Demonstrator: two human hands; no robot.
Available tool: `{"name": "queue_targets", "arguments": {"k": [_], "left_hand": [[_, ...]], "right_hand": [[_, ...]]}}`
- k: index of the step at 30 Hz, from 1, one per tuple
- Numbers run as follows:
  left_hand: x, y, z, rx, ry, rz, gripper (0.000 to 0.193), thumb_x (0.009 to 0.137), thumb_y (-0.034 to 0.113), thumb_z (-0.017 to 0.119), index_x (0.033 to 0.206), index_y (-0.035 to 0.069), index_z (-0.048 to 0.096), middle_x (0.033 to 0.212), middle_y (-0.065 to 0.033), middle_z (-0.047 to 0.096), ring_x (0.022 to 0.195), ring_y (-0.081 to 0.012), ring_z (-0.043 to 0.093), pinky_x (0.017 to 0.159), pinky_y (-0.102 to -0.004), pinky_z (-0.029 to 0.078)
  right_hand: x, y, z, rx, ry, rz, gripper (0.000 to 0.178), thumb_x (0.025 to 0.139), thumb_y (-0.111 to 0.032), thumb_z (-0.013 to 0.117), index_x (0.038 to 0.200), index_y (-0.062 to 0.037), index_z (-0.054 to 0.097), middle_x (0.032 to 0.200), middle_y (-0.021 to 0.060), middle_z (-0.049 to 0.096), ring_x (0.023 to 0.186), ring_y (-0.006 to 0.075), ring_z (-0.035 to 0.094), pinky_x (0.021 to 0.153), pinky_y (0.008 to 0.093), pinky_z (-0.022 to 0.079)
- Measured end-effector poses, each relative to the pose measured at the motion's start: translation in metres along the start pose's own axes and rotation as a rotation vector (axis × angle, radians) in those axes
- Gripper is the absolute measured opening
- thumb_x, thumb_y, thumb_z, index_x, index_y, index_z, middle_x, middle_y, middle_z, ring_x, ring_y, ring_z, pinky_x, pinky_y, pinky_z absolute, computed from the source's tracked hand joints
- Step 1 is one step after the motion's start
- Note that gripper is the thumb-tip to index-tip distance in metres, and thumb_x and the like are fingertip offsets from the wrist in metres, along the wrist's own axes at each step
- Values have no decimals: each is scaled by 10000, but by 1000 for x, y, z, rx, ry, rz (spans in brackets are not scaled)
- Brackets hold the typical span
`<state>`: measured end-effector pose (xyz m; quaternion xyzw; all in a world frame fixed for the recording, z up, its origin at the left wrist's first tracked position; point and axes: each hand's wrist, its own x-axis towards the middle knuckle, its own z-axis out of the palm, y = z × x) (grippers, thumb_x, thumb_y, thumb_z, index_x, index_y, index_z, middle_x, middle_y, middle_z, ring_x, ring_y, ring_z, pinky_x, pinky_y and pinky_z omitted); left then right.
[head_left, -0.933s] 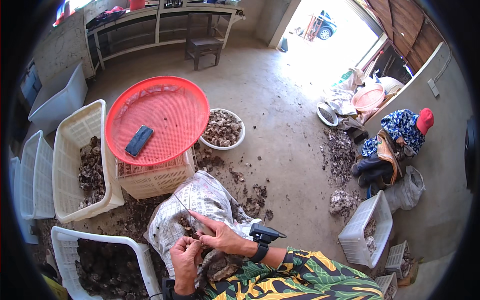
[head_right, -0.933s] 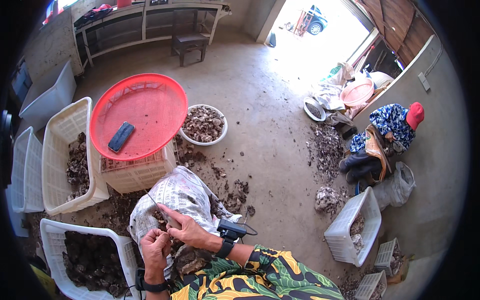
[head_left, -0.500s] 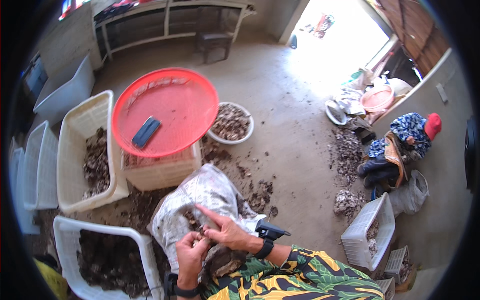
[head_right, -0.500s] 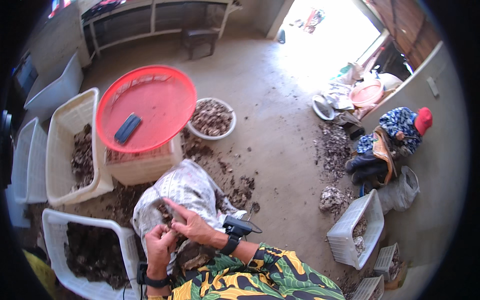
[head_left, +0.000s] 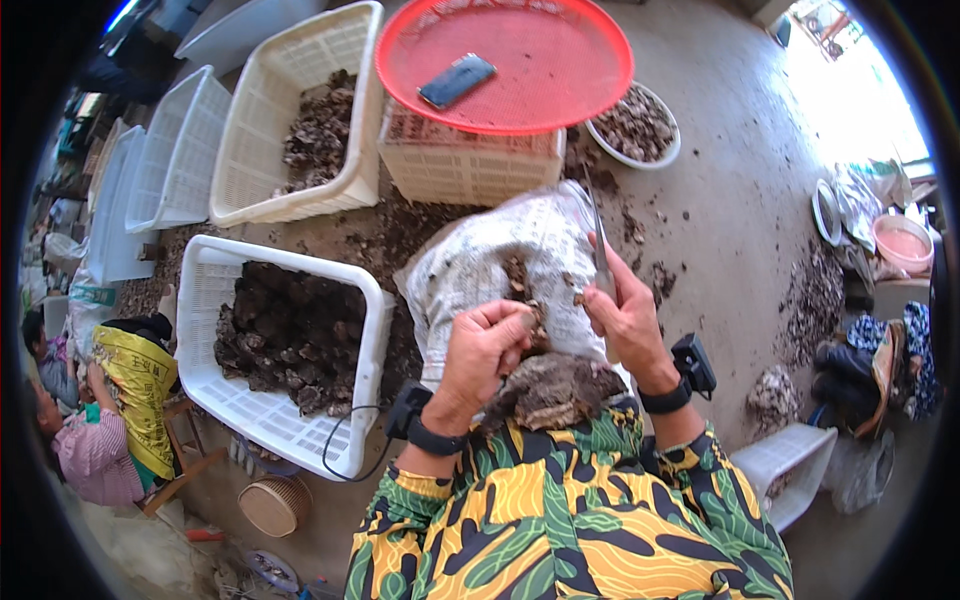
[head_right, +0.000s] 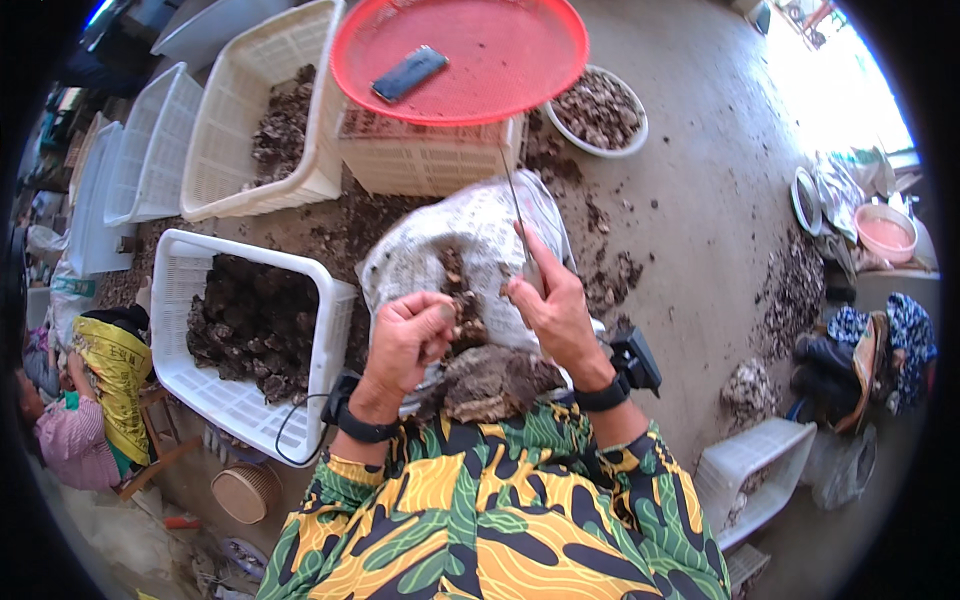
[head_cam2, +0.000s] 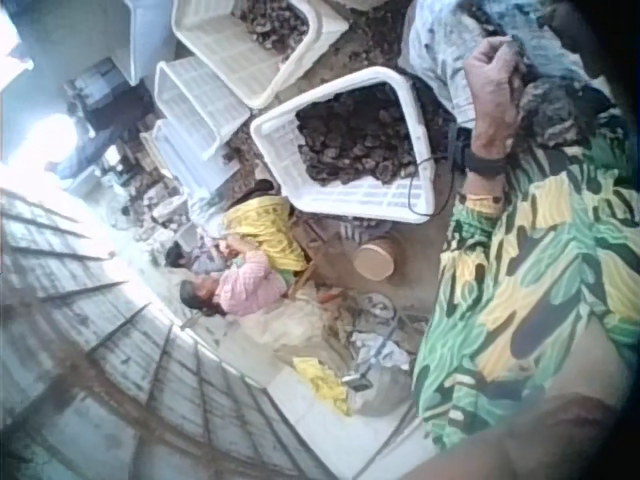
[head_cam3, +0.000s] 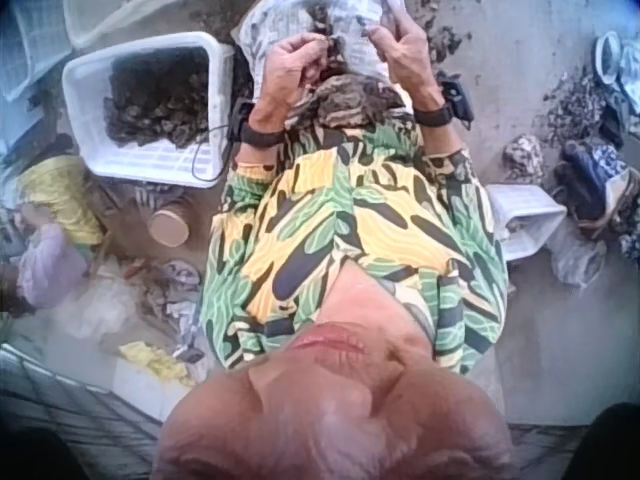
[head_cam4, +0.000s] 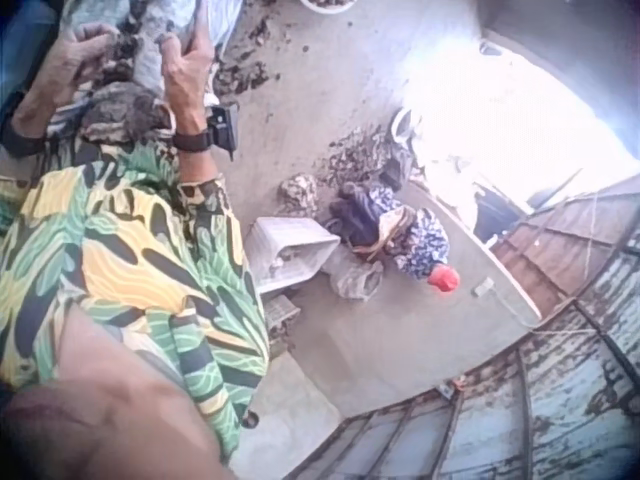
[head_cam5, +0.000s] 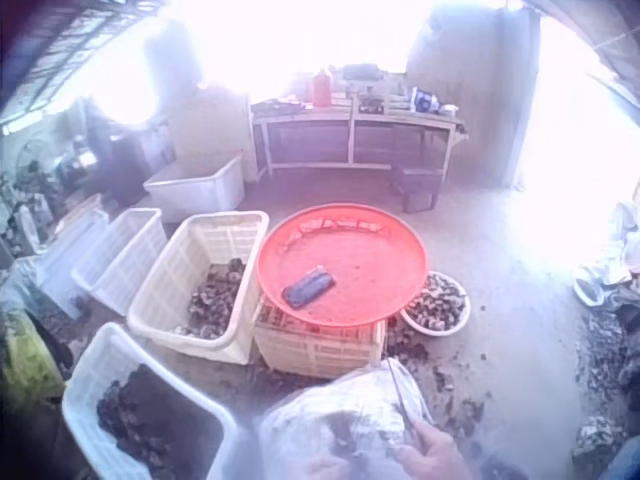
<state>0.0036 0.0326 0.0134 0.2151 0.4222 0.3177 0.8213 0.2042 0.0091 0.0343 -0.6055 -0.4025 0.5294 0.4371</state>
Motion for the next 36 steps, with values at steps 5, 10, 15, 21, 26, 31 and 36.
{"name": "queue_targets", "arguments": {"k": [5,10,15,21,26,31,36], "left_hand": [[7,-2,5,7,-29,19,175,918,161,622,948,-5,668,654,3,577,448,-20,402,391,-163,286],[9,-5,11,139,26,17,158,910,128,622,975,-10,663,653,-3,576,435,-19,385,390,-165,275],[15,-8,-5,-2,41,-21,220,932,217,604,983,3,616,719,-24,588,505,-55,468,432,-194,360],[19,6,-16,-304,92,-94,417,976,373,507,1099,-23,555,908,-116,629,793,-202,633,710,-319,549],[22,2,-31,-401,-39,-92,515,1005,395,403,1202,-69,506,1106,-226,598,1054,-319,592,945,-408,495],[21,3,-27,-436,-68,-94,405,943,145,445,1249,-120,455,1207,-284,541,1175,-373,526,1038,-435,433],[20,1,-26,-570,-268,-35,538,734,-47,442,1265,-136,434,1258,-286,510,1221,-381,495,1088,-445,383]], "right_hand": [[3,15,-17,-81,29,-94,602,877,-68,601,1414,51,355,1350,176,490,1187,189,462,1016,291,347],[-2,10,-14,-73,-7,11,627,855,-61,619,1431,-23,376,1227,97,564,841,102,490,824,241,442],[-1,11,-10,-112,-1,-39,624,845,-58,619,1424,-25,388,1234,108,581,932,121,538,874,261,444],[-5,19,-17,-76,29,-25,607,849,-70,608,1409,17,389,1294,169,555,1127,160,516,974,282,403],[-8,24,-20,-37,41,2,608,855,-79,600,1406,47,377,1292,159,550,1127,161,512,973,275,402],[-9,24,-20,-20,41,16,613,852,-79,601,1402,64,370,1306,161,537,1139,152,503,980,269,394],[-9,20,-15,-101,2,-8,619,834,-50,599,1412,13,385,1313,158,543,1093,160,548,958,276,421]]}}
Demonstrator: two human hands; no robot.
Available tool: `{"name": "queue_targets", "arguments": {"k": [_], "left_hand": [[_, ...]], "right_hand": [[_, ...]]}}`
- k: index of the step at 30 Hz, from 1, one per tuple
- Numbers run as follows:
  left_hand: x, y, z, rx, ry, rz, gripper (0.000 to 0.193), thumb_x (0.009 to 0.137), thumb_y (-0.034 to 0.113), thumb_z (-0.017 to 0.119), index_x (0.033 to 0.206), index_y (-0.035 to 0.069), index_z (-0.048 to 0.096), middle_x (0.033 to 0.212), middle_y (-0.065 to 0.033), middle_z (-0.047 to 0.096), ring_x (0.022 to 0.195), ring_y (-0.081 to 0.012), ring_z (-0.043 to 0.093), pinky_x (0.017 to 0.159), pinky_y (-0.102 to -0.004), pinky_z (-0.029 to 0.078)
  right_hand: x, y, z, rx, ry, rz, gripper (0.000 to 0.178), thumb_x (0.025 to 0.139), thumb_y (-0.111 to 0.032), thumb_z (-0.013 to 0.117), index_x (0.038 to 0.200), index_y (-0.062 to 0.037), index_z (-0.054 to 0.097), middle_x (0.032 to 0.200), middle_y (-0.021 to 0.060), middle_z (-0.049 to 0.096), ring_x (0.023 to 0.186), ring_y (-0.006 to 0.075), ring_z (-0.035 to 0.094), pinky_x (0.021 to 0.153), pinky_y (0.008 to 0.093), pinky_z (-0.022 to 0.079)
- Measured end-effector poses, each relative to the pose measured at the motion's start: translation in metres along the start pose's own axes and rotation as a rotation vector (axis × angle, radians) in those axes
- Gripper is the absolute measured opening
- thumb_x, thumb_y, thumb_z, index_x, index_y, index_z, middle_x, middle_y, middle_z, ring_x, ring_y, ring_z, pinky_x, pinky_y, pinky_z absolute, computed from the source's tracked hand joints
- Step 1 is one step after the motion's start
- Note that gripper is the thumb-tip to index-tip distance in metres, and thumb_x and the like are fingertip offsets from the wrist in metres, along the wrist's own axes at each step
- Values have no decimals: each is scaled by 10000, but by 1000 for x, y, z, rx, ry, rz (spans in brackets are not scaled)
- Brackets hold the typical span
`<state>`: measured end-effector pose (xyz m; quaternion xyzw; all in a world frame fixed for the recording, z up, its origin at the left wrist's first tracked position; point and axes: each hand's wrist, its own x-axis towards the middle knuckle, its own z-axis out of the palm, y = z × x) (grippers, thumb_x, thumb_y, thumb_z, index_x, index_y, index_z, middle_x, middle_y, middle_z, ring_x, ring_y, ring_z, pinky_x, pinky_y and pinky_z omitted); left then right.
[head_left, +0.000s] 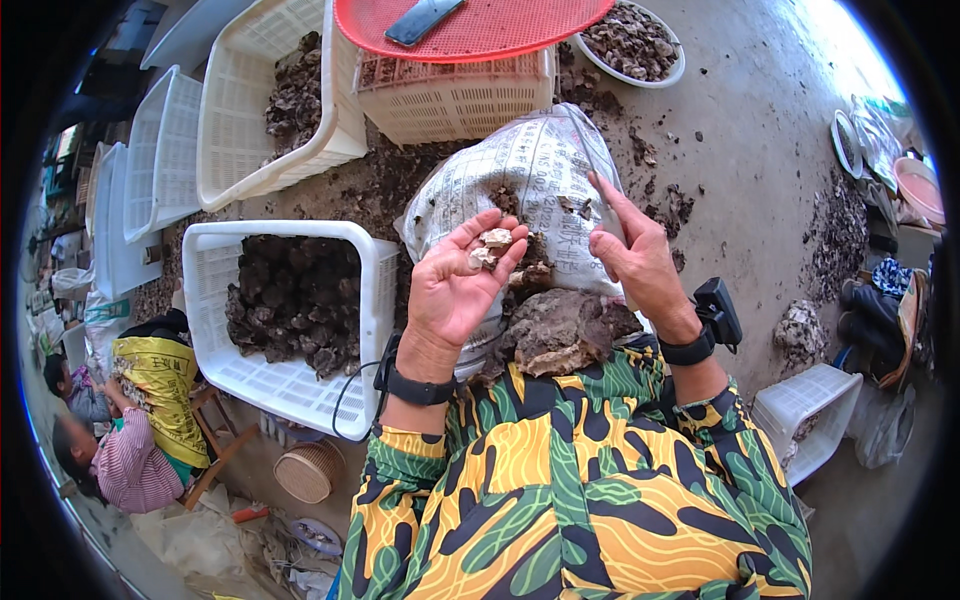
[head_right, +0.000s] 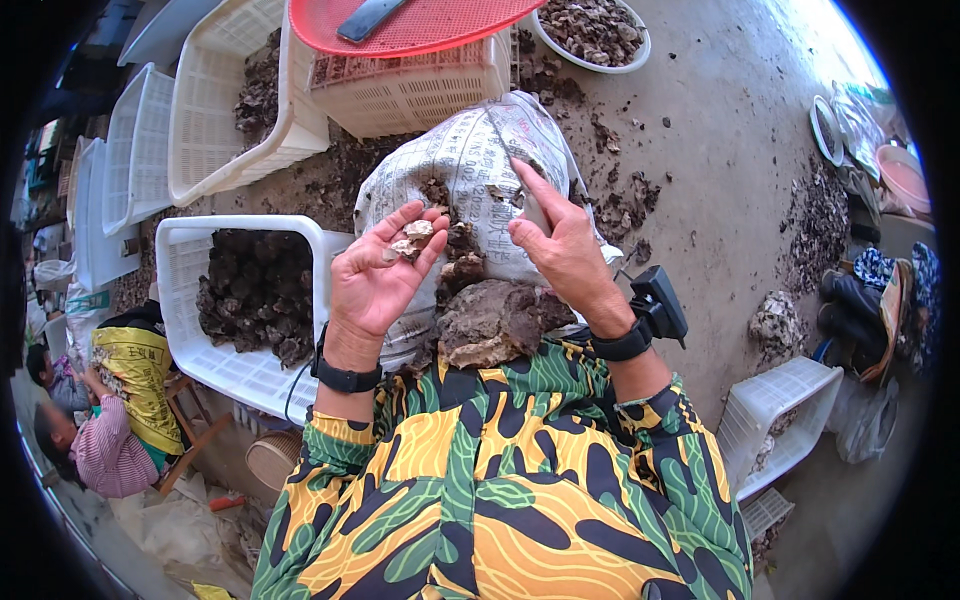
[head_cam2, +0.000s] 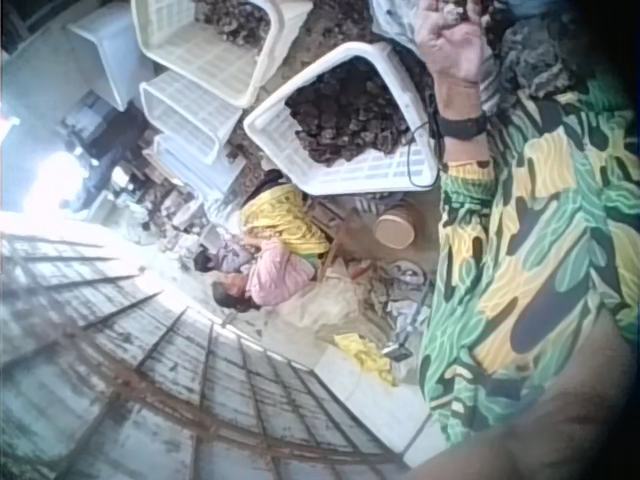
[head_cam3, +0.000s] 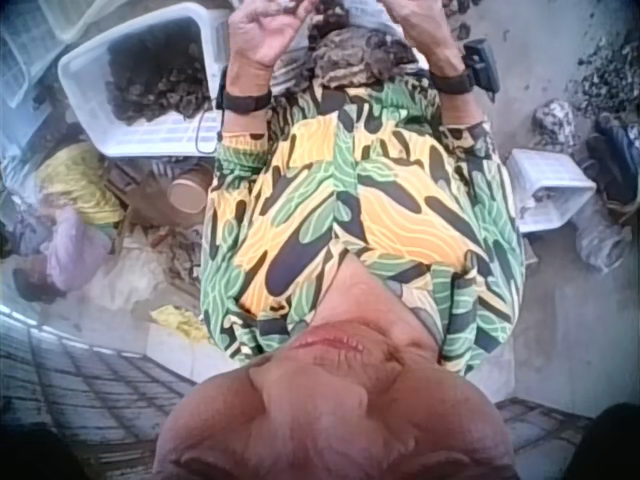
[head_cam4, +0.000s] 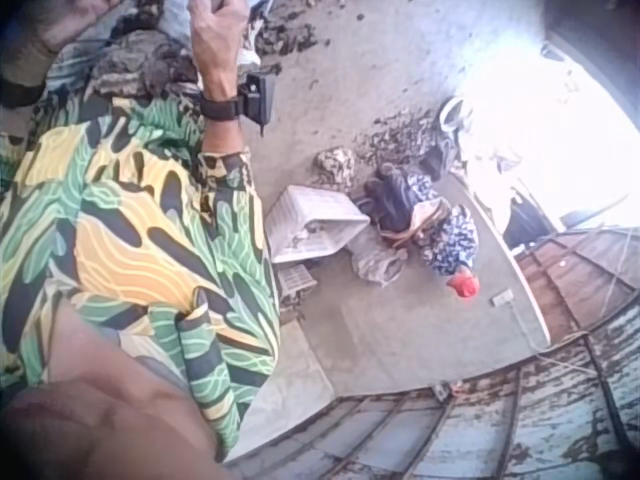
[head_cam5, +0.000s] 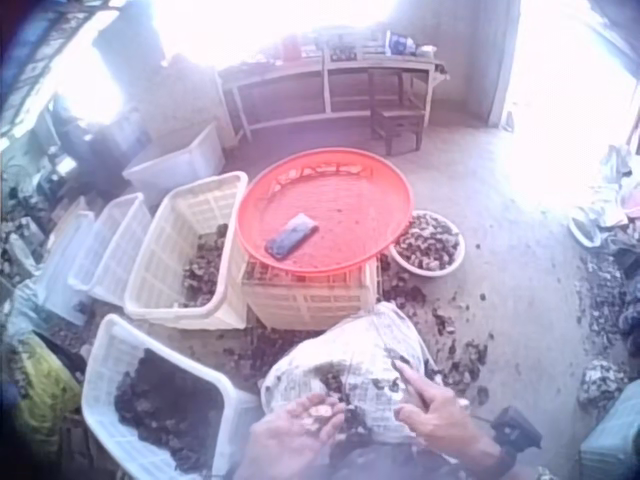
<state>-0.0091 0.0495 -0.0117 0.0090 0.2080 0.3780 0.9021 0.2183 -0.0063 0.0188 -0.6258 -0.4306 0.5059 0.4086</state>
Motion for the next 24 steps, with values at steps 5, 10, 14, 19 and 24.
{"name": "queue_targets", "arguments": {"k": [5,10,14,19,24], "left_hand": [[4,-11,9,157,52,34,486,766,-110,453,1252,-105,444,1235,-247,524,1206,-348,513,1062,-419,416],[3,-24,22,263,60,53,394,861,-77,494,1250,-62,432,1152,-157,570,1099,-233,575,973,-347,468],[4,-28,25,274,33,79,407,868,-69,499,1265,-45,411,1122,-124,587,1045,-183,585,943,-312,469],[3,-34,30,345,68,113,373,876,-39,557,1235,-32,453,1110,-100,591,1021,-152,584,914,-291,479],[-1,-37,34,521,155,135,275,863,14,644,1121,-15,553,1013,-59,618,875,-115,604,795,-248,513]], "right_hand": [[0,-18,19,-96,-80,-105,661,807,-7,600,1431,-74,391,1275,188,571,1023,158,605,911,308,467],[4,-28,41,-198,-60,-299,753,745,45,655,1435,-75,380,1259,182,570,1093,244,602,925,330,462],[6,-26,45,-298,-47,-377,760,729,58,670,1425,-65,393,1344,179,524,1189,308,559,981,343,446],[6,-24,43,-259,-27,-382,735,752,66,629,1431,-89,394,1194,183,588,1043,274,616,907,338,469],[4,-27,39,-162,17,-280,725,771,71,571,1444,-130,387,939,150,643,799,209,640,783,333,507]]}}
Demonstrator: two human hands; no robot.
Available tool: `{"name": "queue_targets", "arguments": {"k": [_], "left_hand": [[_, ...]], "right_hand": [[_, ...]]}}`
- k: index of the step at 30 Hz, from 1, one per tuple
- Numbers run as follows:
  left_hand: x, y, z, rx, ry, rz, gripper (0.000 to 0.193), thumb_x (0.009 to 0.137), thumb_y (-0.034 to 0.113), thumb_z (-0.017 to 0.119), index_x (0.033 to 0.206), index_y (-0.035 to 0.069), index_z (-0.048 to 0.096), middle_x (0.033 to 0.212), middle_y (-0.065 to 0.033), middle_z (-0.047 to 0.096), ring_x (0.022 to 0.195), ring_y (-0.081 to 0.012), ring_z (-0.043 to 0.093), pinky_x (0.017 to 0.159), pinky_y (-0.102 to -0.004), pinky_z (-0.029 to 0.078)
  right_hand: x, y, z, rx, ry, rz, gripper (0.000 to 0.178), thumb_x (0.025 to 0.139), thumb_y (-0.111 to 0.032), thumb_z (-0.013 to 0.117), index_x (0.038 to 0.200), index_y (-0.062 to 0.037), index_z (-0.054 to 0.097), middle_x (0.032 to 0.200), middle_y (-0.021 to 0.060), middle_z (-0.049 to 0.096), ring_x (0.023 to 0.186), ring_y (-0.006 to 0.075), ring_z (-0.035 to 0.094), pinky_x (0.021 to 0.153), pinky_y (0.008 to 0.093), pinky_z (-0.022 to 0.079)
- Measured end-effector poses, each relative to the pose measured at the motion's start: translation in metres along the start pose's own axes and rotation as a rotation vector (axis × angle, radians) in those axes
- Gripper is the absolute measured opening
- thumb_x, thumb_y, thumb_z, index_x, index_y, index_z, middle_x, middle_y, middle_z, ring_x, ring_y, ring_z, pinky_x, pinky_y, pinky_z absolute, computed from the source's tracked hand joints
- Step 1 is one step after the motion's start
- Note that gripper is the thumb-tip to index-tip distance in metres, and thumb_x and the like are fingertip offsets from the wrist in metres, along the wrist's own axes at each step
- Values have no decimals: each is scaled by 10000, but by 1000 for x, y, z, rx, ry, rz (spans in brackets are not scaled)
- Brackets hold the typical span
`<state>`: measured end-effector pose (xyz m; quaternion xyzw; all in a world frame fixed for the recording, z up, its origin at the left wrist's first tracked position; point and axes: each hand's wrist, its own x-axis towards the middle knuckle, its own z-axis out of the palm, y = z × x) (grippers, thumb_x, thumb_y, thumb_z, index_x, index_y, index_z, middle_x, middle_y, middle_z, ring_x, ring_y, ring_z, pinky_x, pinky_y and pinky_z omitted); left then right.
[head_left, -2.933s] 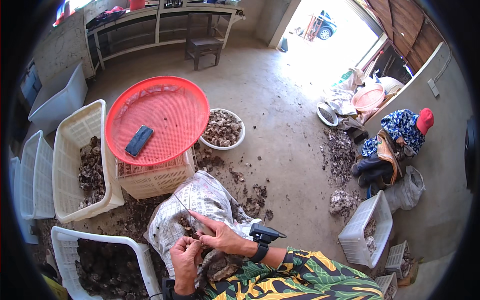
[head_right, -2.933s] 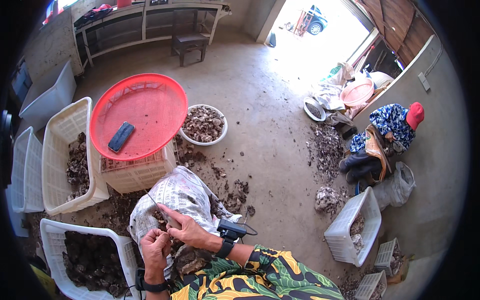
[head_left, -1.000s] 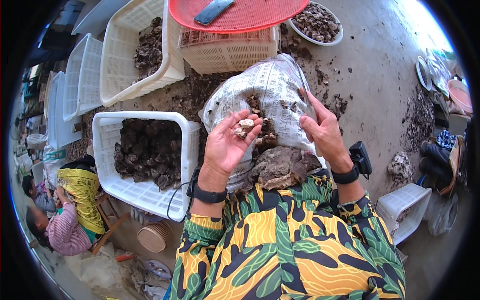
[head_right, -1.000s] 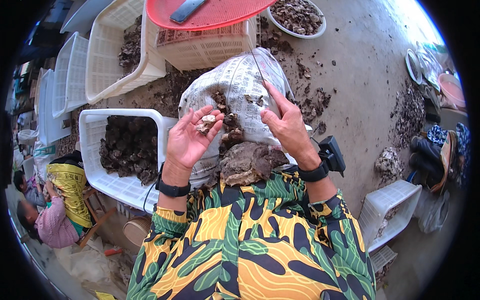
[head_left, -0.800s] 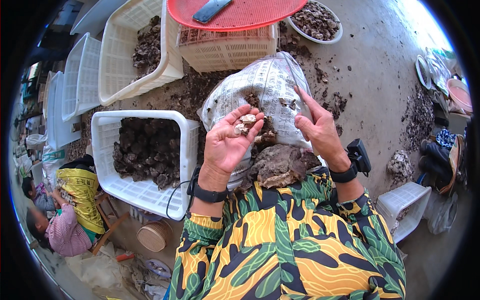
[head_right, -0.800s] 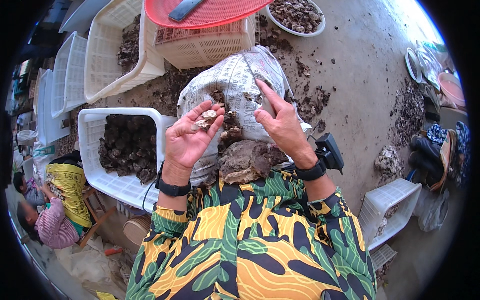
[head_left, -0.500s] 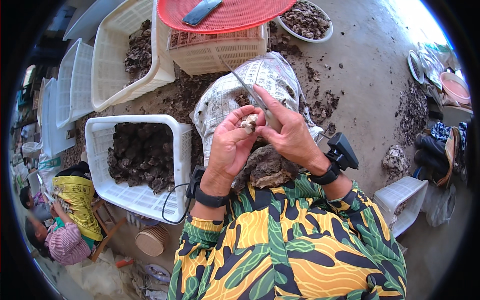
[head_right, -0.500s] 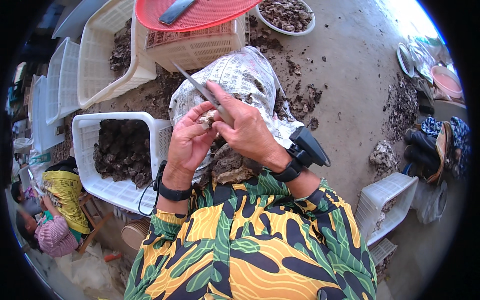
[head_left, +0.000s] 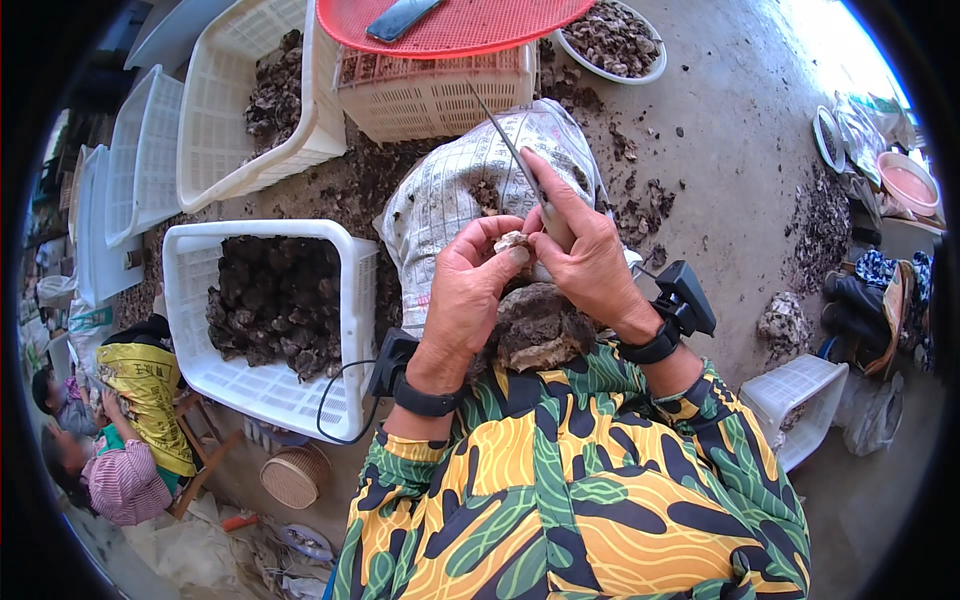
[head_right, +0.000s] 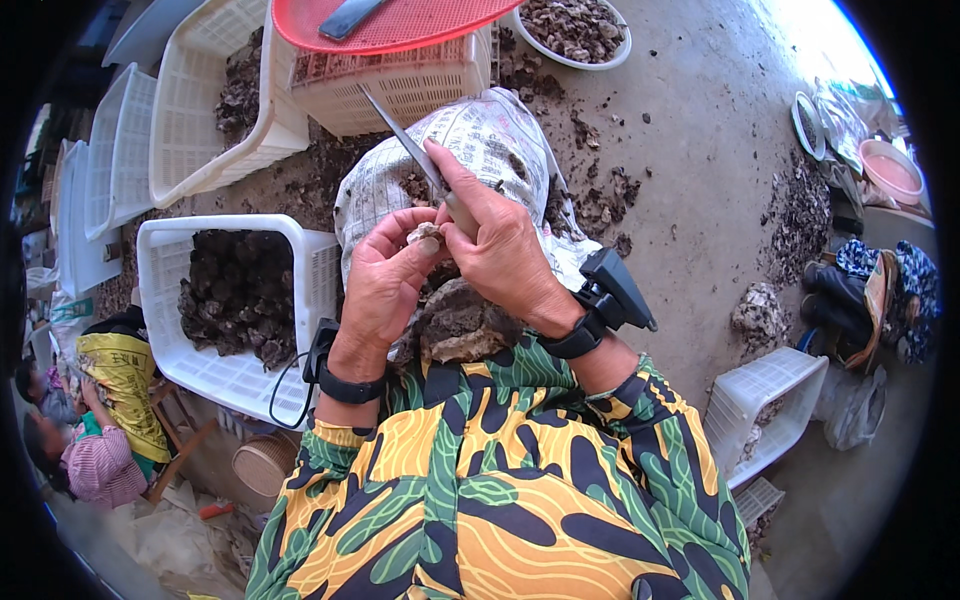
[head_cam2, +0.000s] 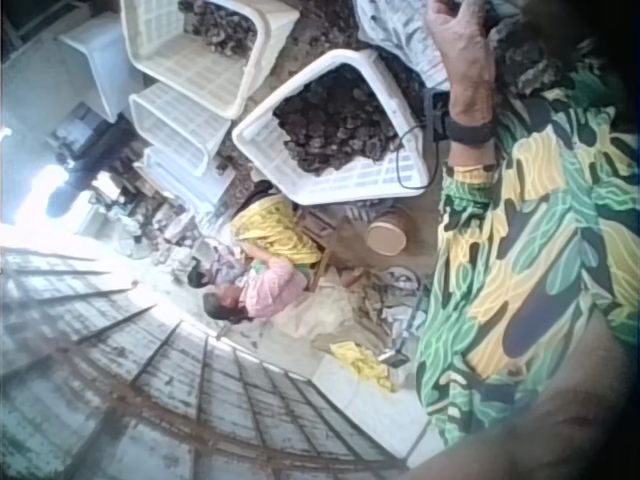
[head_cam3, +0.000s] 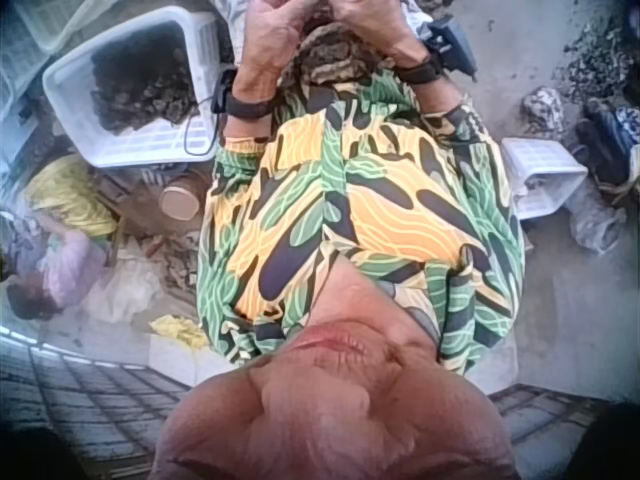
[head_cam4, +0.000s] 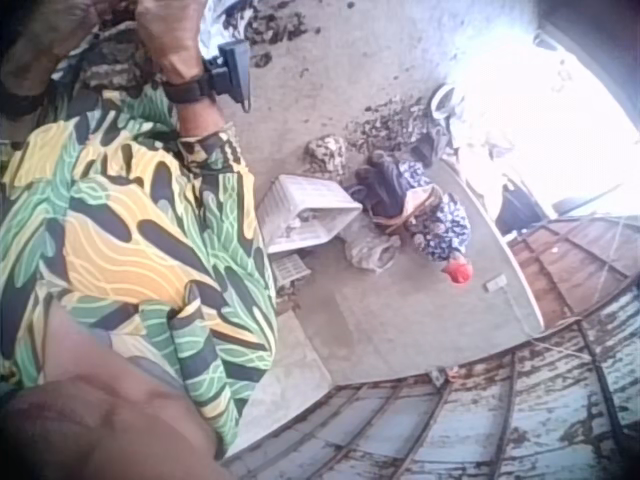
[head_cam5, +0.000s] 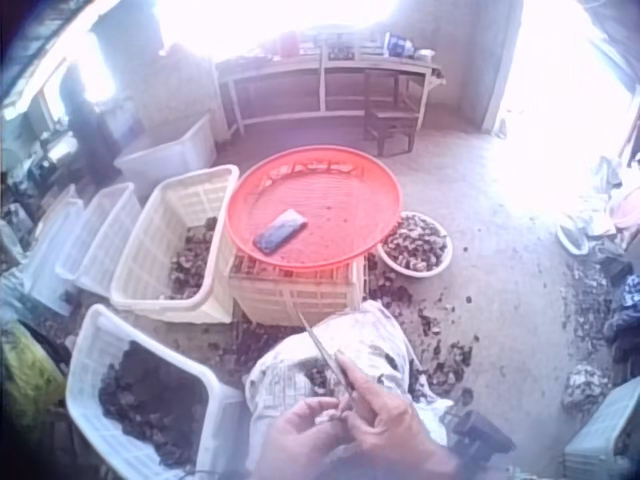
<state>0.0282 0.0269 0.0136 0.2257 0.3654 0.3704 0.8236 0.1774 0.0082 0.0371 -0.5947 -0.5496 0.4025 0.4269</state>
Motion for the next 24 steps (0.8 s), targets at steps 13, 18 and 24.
{"name": "queue_targets", "arguments": {"k": [13,18,24], "left_hand": [[2,-3,-13,-182,-24,-134,124,899,101,628,997,42,581,841,-36,618,628,-82,511,546,-206,399],[5,2,-16,-321,-34,-188,99,926,154,598,965,65,578,790,-43,610,557,-97,491,472,-221,381],[6,-2,-25,-470,-95,-212,164,964,210,547,984,48,563,805,-84,610,544,-84,457,419,-201,326]], "right_hand": [[1,-3,-1,192,36,101,744,798,53,548,1485,-94,303,792,-16,564,703,54,511,674,217,459],[2,-7,-6,297,-17,214,713,826,20,553,1484,-90,303,789,-19,550,633,19,448,545,168,386],[1,2,-1,269,-30,194,684,844,6,554,1478,-81,313,818,-26,541,613,7,419,513,158,352]]}}
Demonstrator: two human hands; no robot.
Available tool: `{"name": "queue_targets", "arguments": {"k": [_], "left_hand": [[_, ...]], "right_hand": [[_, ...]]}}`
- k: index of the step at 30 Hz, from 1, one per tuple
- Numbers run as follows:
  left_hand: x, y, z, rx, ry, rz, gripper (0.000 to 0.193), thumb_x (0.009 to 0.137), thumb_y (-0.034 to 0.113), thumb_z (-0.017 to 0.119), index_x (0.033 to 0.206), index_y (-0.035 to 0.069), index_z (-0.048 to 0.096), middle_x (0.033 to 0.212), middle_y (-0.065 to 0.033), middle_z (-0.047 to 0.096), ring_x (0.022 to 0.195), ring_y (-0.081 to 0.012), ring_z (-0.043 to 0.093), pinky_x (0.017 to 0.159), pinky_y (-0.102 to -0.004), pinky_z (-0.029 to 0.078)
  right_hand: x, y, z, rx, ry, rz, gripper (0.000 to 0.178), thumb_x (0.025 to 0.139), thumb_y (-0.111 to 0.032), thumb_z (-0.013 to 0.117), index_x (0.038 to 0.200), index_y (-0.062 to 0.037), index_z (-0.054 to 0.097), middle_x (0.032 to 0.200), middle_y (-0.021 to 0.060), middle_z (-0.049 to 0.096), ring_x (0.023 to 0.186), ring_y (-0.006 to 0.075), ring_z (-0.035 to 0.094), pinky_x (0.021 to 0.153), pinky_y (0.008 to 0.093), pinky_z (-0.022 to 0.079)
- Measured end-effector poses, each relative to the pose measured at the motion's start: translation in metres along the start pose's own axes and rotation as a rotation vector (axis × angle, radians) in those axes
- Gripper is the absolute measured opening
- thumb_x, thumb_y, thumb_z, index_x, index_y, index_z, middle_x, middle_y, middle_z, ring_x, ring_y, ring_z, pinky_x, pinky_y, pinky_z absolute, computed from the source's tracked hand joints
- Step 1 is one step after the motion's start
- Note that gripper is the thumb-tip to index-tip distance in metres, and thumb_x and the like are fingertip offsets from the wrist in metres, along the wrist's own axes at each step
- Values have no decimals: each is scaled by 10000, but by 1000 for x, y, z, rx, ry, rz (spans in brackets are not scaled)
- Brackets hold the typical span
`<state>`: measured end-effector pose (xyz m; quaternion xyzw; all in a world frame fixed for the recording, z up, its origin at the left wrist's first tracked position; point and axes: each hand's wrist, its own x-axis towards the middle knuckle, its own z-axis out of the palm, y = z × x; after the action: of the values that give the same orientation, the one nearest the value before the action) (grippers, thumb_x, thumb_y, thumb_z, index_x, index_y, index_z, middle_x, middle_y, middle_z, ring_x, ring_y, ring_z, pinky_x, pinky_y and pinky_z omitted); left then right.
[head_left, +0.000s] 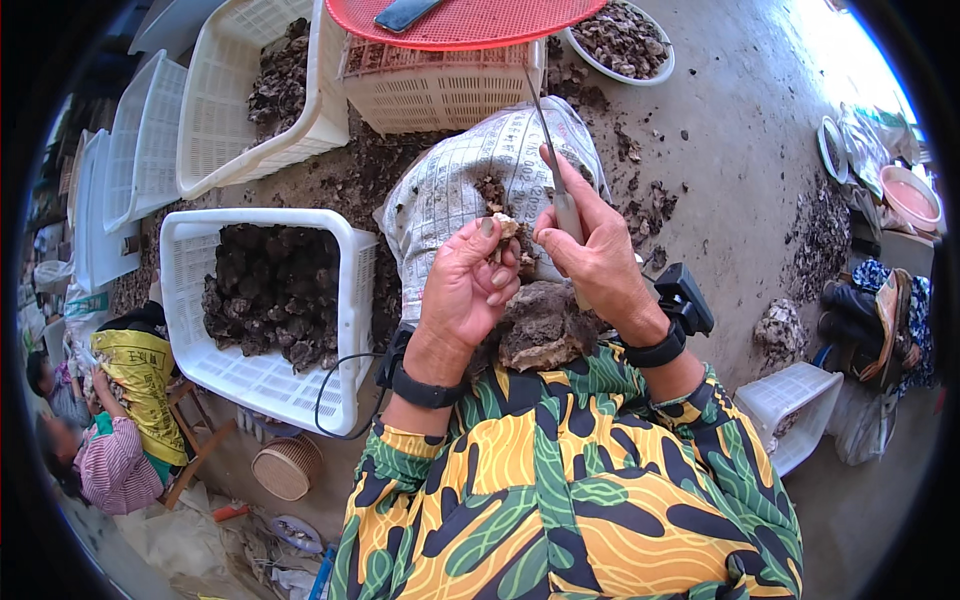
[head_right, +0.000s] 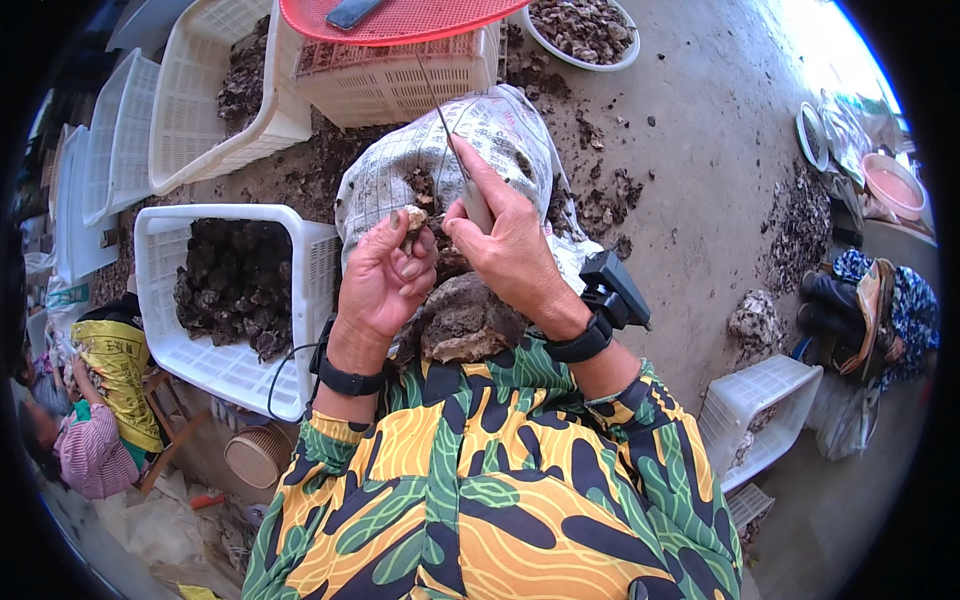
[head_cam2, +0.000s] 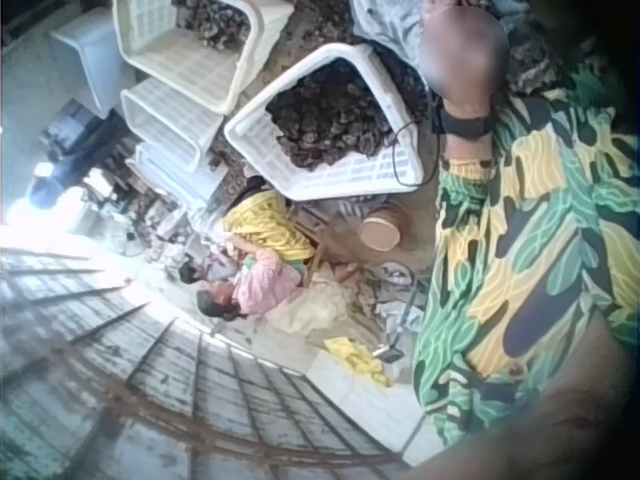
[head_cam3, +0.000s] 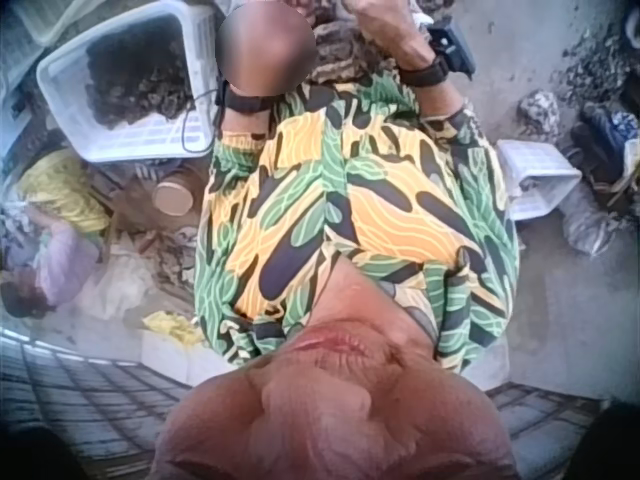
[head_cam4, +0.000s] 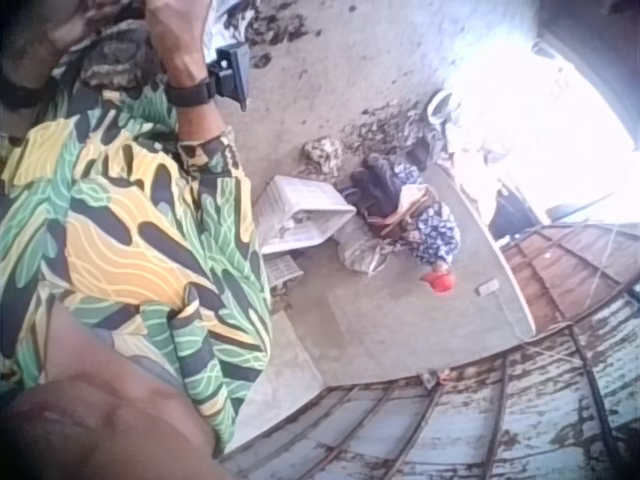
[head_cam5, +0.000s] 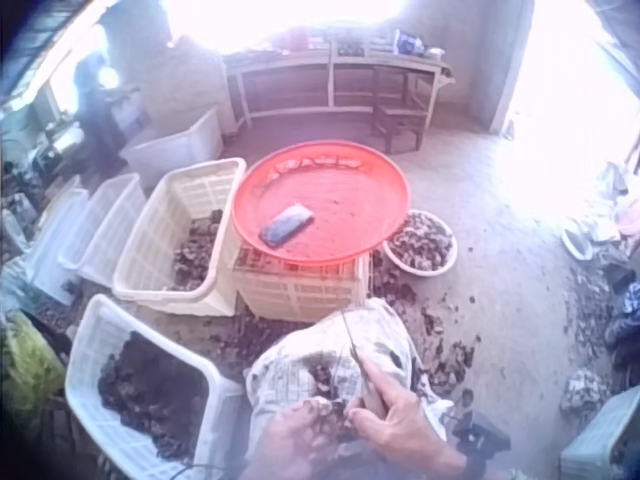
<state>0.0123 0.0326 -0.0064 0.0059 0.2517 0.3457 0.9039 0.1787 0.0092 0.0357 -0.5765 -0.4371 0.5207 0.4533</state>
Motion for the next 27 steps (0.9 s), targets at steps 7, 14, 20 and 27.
{"name": "queue_targets", "arguments": {"k": [7,14,20,27], "left_hand": [[2,0,6,54,73,22,120,934,167,594,952,52,568,767,-40,597,546,-83,484,428,-194,359],[1,-5,16,185,125,71,138,906,134,629,988,43,565,820,-50,635,577,-85,540,454,-197,410],[-1,-7,16,284,172,98,162,896,144,651,987,44,560,812,-38,632,578,-75,537,452,-194,401],[-1,-11,19,548,210,273,182,871,126,691,964,23,574,747,5,601,537,-32,499,440,-168,374]], "right_hand": [[3,4,-1,-128,15,-139,690,830,38,552,1472,-57,317,839,-7,530,727,55,491,672,198,455],[-1,1,3,-161,-2,-78,748,765,29,639,1450,-106,369,992,126,650,789,131,598,783,292,502],[-3,0,2,-247,-9,-76,741,762,30,642,1441,-99,374,1078,185,646,814,182,636,792,314,506],[-2,-2,0,-240,-27,-46,696,776,-7,567,1440,-55,365,1116,183,622,875,177,621,855,312,479]]}}
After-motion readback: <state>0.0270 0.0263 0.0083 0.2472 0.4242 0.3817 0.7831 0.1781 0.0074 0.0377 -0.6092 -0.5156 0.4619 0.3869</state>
